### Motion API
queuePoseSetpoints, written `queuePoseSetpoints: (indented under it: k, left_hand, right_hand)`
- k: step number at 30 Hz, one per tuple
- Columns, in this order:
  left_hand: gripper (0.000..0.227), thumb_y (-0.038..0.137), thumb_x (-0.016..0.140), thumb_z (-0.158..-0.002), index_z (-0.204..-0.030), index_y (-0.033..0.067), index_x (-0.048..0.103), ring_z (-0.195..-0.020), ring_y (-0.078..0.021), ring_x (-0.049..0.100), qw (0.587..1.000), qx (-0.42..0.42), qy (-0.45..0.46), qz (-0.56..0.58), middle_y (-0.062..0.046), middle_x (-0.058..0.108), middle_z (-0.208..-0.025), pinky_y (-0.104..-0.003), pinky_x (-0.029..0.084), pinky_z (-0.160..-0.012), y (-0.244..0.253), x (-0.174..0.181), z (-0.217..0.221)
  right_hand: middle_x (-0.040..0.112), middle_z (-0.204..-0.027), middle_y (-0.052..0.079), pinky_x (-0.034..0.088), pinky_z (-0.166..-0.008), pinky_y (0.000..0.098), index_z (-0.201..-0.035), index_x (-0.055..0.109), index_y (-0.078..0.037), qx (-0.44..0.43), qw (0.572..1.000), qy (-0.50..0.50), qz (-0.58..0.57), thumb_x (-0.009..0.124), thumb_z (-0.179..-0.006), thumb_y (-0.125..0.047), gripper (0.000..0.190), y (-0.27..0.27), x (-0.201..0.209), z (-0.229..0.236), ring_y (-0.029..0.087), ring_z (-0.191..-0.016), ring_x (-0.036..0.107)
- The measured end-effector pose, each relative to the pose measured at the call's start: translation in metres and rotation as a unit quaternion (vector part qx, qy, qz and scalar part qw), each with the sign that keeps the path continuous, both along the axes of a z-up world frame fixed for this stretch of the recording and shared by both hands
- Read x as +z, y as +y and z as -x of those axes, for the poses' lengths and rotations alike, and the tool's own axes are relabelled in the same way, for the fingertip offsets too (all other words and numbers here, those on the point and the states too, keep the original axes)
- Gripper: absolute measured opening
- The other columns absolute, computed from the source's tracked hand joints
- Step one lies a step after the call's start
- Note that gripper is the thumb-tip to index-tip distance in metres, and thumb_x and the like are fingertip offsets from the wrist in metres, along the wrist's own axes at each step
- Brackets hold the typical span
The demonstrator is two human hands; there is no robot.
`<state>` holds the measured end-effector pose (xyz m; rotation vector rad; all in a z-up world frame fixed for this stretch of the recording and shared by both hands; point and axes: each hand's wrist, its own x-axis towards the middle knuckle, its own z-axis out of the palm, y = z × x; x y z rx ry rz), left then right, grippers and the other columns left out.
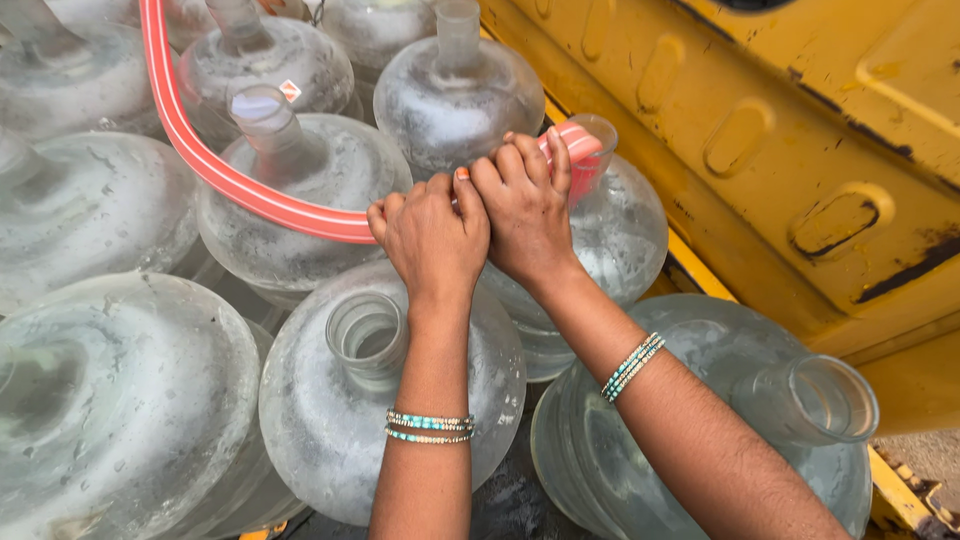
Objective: The person uses a flexible hose to transfer water into large transparent water jugs arranged on the back of a yellow vehicle. The person repeatedly moves the hose from one jug to the next, holding it in place while water flows into each container.
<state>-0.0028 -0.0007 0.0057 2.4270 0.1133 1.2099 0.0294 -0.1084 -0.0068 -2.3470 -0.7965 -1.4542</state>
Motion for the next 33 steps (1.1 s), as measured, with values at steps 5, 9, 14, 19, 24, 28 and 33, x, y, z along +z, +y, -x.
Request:
queuePoseSetpoints:
  k: [5, 9, 14, 19, 24, 28, 33]
  left_hand:
    - [0.038, 0.03, 0.052, -0.099, -0.081, 0.0063, 0.076, -0.081, -0.0371, 0.063, 1.0, 0.004, 0.01, 0.002, -0.014, 0.074, -0.082, -0.053, 0.037, -0.098, 0.0, -0.003, -0.002]
    - [0.04, 0.03, 0.051, -0.099, -0.08, 0.0056, 0.076, -0.082, -0.0376, 0.063, 1.0, 0.006, 0.022, 0.01, -0.014, 0.075, -0.083, -0.053, 0.037, -0.099, 0.0, -0.003, 0.0]
    - [0.041, 0.029, 0.048, -0.1, -0.084, 0.0047, 0.077, -0.083, -0.0377, 0.064, 1.0, -0.006, 0.021, 0.02, -0.015, 0.075, -0.086, -0.055, 0.036, -0.1, 0.001, -0.002, -0.001]
    - [0.04, 0.03, 0.049, -0.099, -0.085, 0.0056, 0.077, -0.085, -0.0386, 0.065, 1.0, -0.004, 0.013, 0.01, -0.015, 0.076, -0.088, -0.056, 0.035, -0.101, 0.001, -0.006, -0.003]
    - [0.039, 0.029, 0.05, -0.098, -0.084, 0.0061, 0.078, -0.085, -0.0388, 0.065, 1.0, -0.003, 0.022, 0.005, -0.015, 0.076, -0.087, -0.056, 0.035, -0.1, 0.002, -0.004, -0.003]
    - [0.038, 0.028, 0.051, -0.098, -0.082, 0.0055, 0.077, -0.083, -0.0374, 0.064, 1.0, -0.012, 0.006, 0.02, -0.014, 0.076, -0.085, -0.054, 0.035, -0.099, 0.003, -0.004, -0.003]
    - [0.037, 0.028, 0.053, -0.096, -0.077, 0.0052, 0.076, -0.079, -0.0362, 0.063, 0.999, -0.023, -0.002, 0.033, -0.013, 0.075, -0.081, -0.052, 0.035, -0.097, 0.003, -0.002, 0.0]
  right_hand:
    - [0.059, -0.111, 0.013, 0.019, -0.121, 0.0566, -0.103, 0.065, -0.011, -0.001, 1.0, 0.015, 0.006, 0.066, -0.1, -0.03, 0.019, 0.0, -0.002, 0.002, 0.034, -0.132, 0.048]
    - [0.061, -0.118, 0.01, 0.017, -0.125, 0.0586, -0.102, 0.065, -0.011, -0.041, 0.991, 0.076, -0.103, 0.065, -0.101, -0.03, 0.02, 0.022, -0.01, 0.01, 0.032, -0.141, 0.044]
    - [0.062, -0.129, 0.004, 0.013, -0.124, 0.0601, -0.102, 0.068, -0.014, -0.079, 0.971, 0.082, -0.21, 0.066, -0.099, -0.033, 0.019, 0.046, -0.019, 0.009, 0.028, -0.148, 0.038]
    - [0.063, -0.13, 0.001, 0.012, -0.126, 0.0586, -0.105, 0.071, -0.016, -0.064, 0.973, 0.067, -0.209, 0.068, -0.098, -0.031, 0.017, 0.042, -0.029, 0.003, 0.027, -0.148, 0.039]
    - [0.061, -0.132, 0.0, 0.011, -0.127, 0.0583, -0.109, 0.073, -0.018, -0.068, 0.978, 0.06, -0.188, 0.069, -0.097, -0.031, 0.018, 0.04, -0.026, 0.007, 0.028, -0.149, 0.038]
    - [0.056, -0.141, 0.003, 0.01, -0.126, 0.0605, -0.121, 0.07, -0.019, -0.064, 0.979, 0.115, -0.157, 0.068, -0.095, -0.031, 0.028, 0.035, -0.017, 0.022, 0.03, -0.152, 0.032]
    - [0.044, -0.154, 0.012, 0.015, -0.116, 0.0649, -0.139, 0.057, -0.017, -0.074, 0.982, 0.161, -0.067, 0.067, -0.088, -0.029, 0.053, 0.023, -0.001, 0.049, 0.037, -0.151, 0.026]
